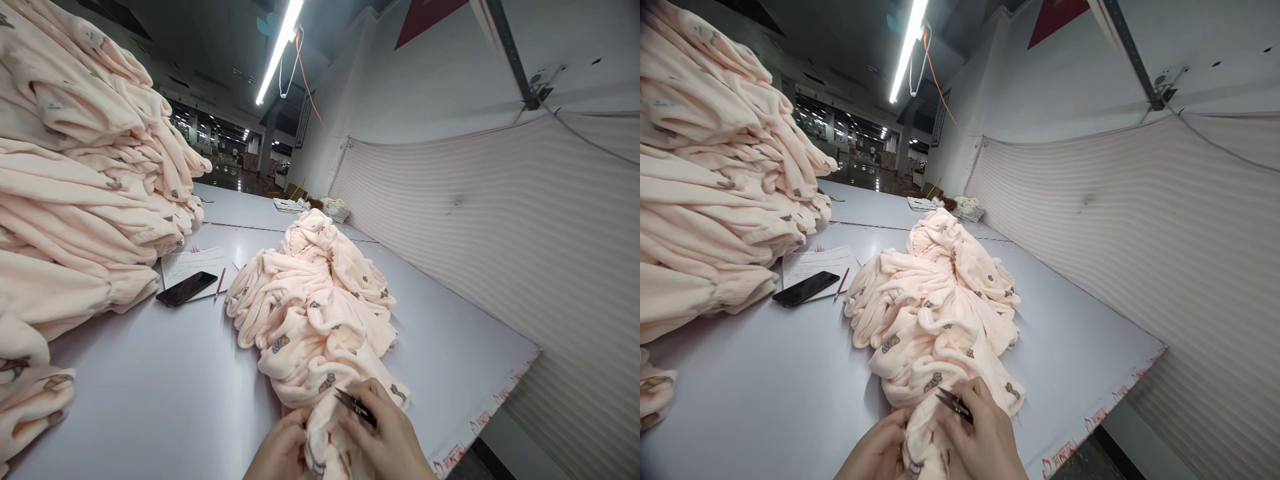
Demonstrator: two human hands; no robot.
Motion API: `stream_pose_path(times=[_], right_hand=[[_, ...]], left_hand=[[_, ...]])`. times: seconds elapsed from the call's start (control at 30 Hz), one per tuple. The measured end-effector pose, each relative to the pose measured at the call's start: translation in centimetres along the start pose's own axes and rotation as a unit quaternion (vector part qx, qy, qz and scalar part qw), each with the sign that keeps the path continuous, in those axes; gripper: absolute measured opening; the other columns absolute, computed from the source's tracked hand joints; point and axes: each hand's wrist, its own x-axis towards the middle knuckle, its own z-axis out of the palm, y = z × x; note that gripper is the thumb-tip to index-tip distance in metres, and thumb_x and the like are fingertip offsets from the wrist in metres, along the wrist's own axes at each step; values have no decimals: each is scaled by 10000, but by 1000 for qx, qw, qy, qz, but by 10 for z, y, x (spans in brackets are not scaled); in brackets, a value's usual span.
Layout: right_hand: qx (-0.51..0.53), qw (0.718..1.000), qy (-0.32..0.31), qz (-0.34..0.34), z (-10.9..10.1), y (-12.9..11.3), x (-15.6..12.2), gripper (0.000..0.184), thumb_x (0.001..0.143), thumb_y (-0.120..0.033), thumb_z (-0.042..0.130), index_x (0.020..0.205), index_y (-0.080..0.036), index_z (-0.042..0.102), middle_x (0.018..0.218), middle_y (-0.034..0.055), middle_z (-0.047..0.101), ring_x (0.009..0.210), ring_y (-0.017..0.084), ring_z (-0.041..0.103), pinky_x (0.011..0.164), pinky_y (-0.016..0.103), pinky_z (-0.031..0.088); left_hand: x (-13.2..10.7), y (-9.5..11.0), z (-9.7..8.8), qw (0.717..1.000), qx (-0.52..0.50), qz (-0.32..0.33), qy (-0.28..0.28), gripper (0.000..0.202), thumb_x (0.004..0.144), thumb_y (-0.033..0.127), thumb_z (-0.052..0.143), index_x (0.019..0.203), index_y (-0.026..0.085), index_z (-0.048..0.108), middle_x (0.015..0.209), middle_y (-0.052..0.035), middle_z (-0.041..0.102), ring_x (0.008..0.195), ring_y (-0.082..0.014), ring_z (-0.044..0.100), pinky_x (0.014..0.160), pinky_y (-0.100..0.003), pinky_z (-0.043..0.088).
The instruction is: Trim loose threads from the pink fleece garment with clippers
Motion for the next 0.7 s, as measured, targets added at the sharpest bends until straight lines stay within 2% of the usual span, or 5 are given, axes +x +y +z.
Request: stream_pose_path(times=[0.17, 0.3, 0.47, 0.57, 0.7], right_hand=[[-56, 998, -9, 0, -2, -3, -10, 201, 857, -248, 501, 958, -288, 671, 920, -1, 604, 799, 154, 604, 682, 213, 403], [1, 999, -5, 35, -3, 3, -17, 234, 892, -293, 489, 1049, -305, 662, 939, -8, 624, 856, 142, 610, 712, 192, 418], [-70, 997, -16, 10, -2, 6, -26, 310, 800, -213, 567, 1079, -313, 658, 942, -4, 619, 821, 175, 595, 699, 236, 394], [-8, 999, -21, 44, -2, 9, -20, 251, 831, -225, 571, 1015, -347, 691, 897, -33, 632, 823, 146, 604, 699, 212, 389], [92, 992, -33, 74, -4, 19, -16, 169, 849, -305, 590, 964, -300, 713, 905, -30, 653, 888, 147, 605, 745, 199, 408]], left_hand=[[3, 0, 4, 998, -35, -20, -47, 355, 656, 85, 508, 977, 124, 653, 786, -55, 657, 783, -166, 588, 706, -245, 415], [4, 4, 8, 999, -5, -35, -41, 357, 738, 94, 505, 1076, 112, 621, 889, -97, 686, 867, -210, 620, 806, -310, 431], [6, 7, 16, 999, 8, -39, -10, 326, 763, 107, 527, 1083, 96, 588, 977, -122, 680, 804, -180, 618, 814, -328, 446], [4, 6, 18, 999, 5, -33, -21, 372, 739, 97, 529, 1107, 119, 578, 998, -101, 675, 835, -170, 609, 810, -313, 448], [3, 0, 18, 994, 104, 15, -4, 425, 689, 131, 678, 1105, 138, 592, 1072, -94, 655, 959, -176, 587, 901, -302, 431]])
